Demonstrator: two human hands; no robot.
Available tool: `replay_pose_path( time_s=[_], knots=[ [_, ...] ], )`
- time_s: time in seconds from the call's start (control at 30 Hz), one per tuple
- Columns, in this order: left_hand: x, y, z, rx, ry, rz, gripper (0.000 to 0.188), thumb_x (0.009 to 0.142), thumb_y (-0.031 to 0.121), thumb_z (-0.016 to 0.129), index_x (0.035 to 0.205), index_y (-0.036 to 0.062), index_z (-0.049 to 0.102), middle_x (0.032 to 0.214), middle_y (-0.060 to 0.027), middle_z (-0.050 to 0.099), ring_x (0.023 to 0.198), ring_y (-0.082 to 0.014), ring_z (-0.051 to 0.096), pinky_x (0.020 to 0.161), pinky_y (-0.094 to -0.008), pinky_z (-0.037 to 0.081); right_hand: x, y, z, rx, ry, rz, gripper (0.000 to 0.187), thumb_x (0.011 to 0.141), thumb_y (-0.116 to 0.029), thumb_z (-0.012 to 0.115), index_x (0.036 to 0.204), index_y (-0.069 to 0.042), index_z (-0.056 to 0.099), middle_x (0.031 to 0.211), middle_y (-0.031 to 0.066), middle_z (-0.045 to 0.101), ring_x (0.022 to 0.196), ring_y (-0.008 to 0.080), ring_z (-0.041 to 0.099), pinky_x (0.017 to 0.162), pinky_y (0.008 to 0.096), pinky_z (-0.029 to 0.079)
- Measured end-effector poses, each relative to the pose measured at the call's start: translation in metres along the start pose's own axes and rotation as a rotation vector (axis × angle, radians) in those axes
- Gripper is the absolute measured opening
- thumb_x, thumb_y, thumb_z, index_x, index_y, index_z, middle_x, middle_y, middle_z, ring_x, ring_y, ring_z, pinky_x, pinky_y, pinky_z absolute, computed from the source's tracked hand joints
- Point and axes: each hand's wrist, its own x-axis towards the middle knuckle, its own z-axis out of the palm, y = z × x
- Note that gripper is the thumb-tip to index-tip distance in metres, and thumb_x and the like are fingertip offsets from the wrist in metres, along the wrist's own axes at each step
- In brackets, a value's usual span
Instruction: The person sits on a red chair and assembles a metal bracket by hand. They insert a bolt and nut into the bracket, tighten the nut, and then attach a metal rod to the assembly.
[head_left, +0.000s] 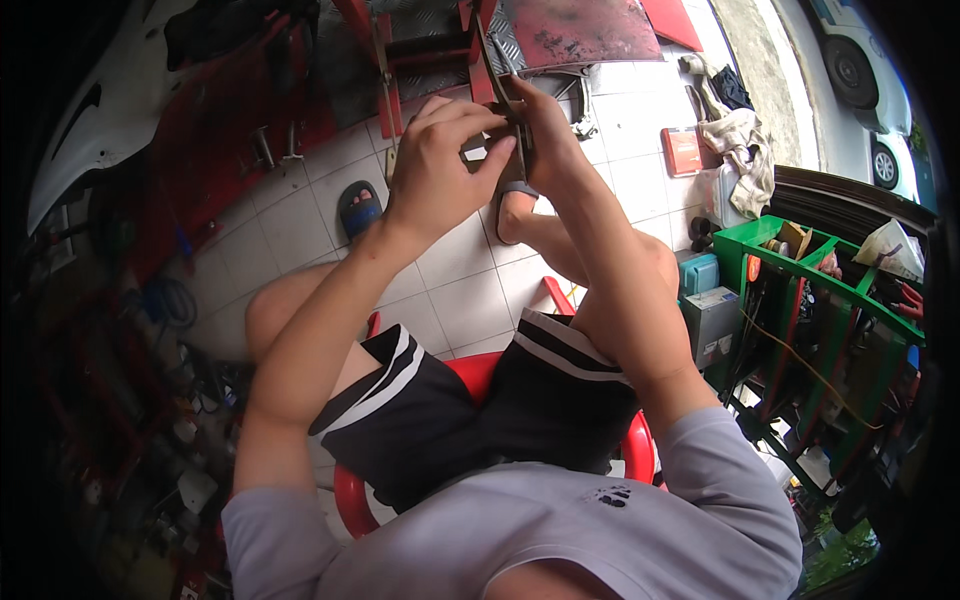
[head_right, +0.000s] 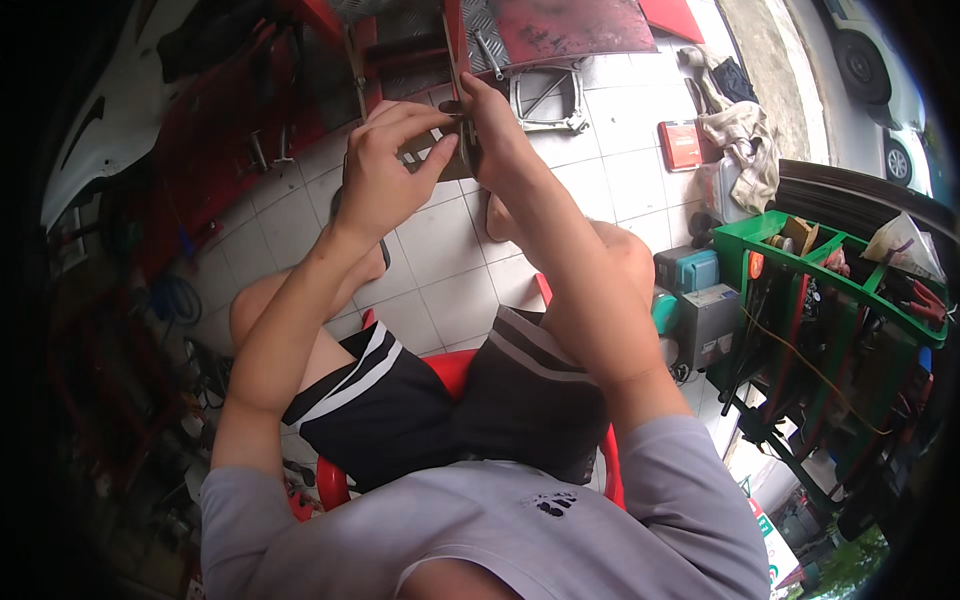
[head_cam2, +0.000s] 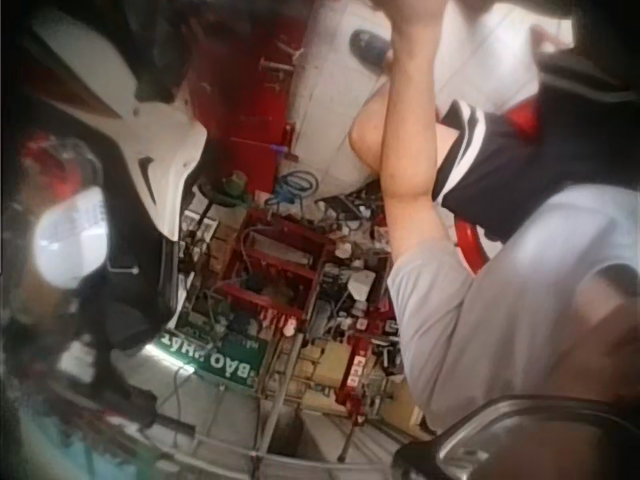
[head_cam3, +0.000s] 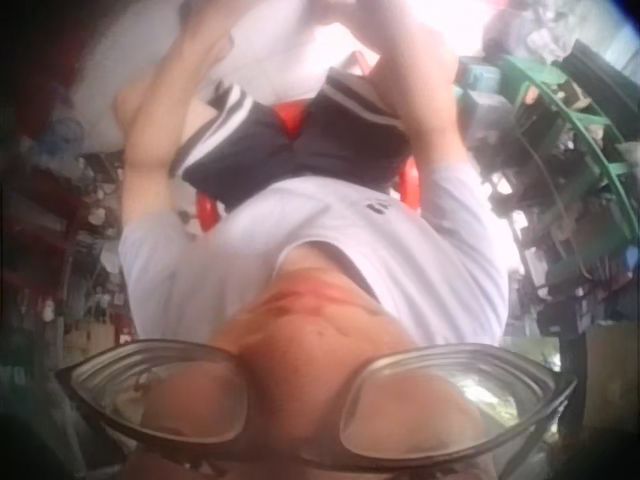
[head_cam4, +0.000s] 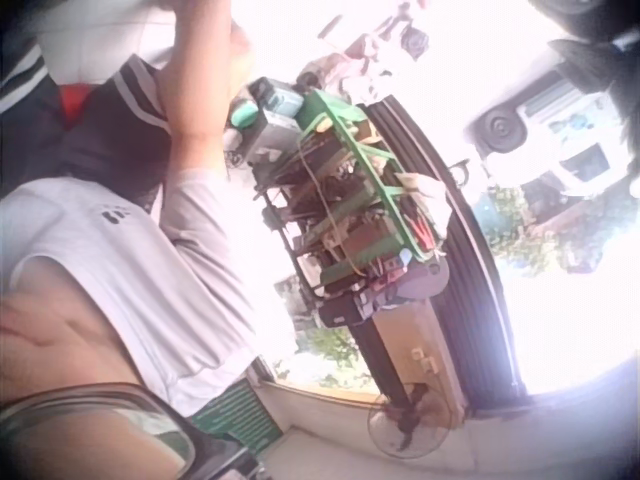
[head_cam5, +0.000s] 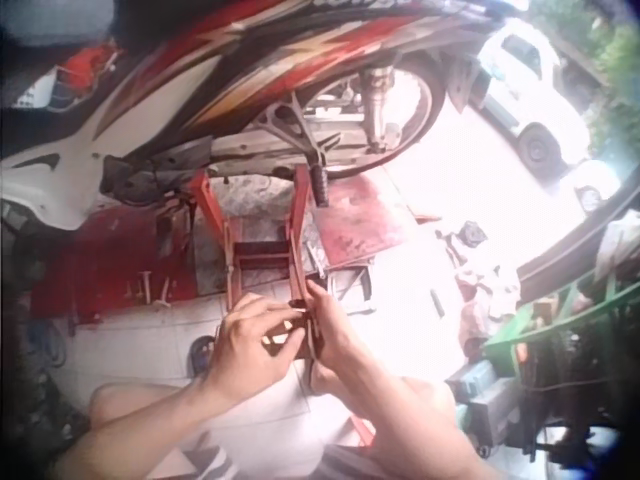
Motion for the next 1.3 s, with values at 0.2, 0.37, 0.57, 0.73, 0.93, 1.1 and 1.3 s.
replay_pose_path(
  time_s=[0.2,0.37,0.57,0.73,0.93,1.1,1.3],
  knots=[
    [0.000,-0.006,0.007,-0.037,-0.046,-0.007,0.015,0.076,0.003,0.070,0.091,0.0000,0.069,0.089,-0.0088,0.066,0.084,-0.0257,0.063,0.073,-0.0334,0.049,0.000,0.000,-0.009,-0.053,-0.035,0.001,0.040,0.100,-0.037,0.032,0.105,-0.005,0.056,0.091,0.0082,0.059,0.082,0.0170,0.059,0.073,0.0341,0.051],
    [0.000,-0.008,0.008,-0.033,-0.057,-0.011,0.014,0.075,0.001,0.070,0.089,-0.0001,0.069,0.085,-0.0080,0.065,0.081,-0.0240,0.062,0.071,-0.0326,0.049,-0.011,0.010,-0.016,-0.057,-0.017,-0.037,0.038,0.100,-0.036,0.034,0.107,-0.006,0.056,0.095,0.0055,0.060,0.085,0.0135,0.057,0.081,0.0329,0.045],
    [0.005,-0.005,0.005,-0.025,-0.055,-0.021,0.014,0.071,-0.002,0.072,0.085,-0.0005,0.070,0.082,-0.0073,0.064,0.080,-0.0228,0.061,0.069,-0.0312,0.048,-0.005,0.015,-0.019,-0.134,-0.059,-0.117,0.041,0.100,-0.039,0.035,0.114,-0.005,0.053,0.100,0.0042,0.059,0.094,0.0107,0.055,0.085,0.0303,0.043],
    [0.003,-0.006,0.005,0.053,-0.031,0.059,0.017,0.067,-0.003,0.073,0.084,-0.0001,0.070,0.081,-0.0074,0.064,0.079,-0.0236,0.061,0.068,-0.0317,0.048,-0.003,0.018,-0.020,-0.185,-0.106,-0.119,0.045,0.099,-0.041,0.036,0.115,-0.003,0.053,0.102,0.0062,0.059,0.092,0.0124,0.056,0.084,0.0302,0.044],
    [0.001,-0.005,0.003,0.117,-0.013,0.109,0.020,0.063,-0.005,0.073,0.082,0.0011,0.071,0.080,-0.0072,0.063,0.078,-0.0238,0.060,0.069,-0.0326,0.049,0.003,0.024,-0.012,-0.126,-0.058,-0.136,0.044,0.098,-0.042,0.036,0.110,-0.005,0.055,0.096,0.0061,0.060,0.086,0.0136,0.058,0.078,0.0305,0.046],
    [0.004,-0.003,-0.002,0.172,-0.012,0.172,0.021,0.064,-0.004,0.072,0.084,0.0025,0.071,0.081,-0.0072,0.064,0.079,-0.0238,0.061,0.071,-0.0329,0.048,0.008,0.030,-0.010,-0.018,-0.061,-0.103,0.041,0.098,-0.040,0.038,0.107,-0.004,0.055,0.094,0.0063,0.060,0.083,0.0144,0.058,0.077,0.0306,0.047],
    [0.006,-0.002,-0.013,0.155,-0.145,0.107,0.019,0.070,0.001,0.070,0.088,0.0016,0.070,0.085,-0.0087,0.066,0.081,-0.0255,0.062,0.075,-0.0349,0.048,0.005,0.026,-0.007,-0.051,-0.003,-0.097,0.040,0.098,-0.040,0.038,0.104,-0.004,0.054,0.091,0.0074,0.061,0.083,0.0162,0.061,0.077,0.0318,0.049]
  ],
)
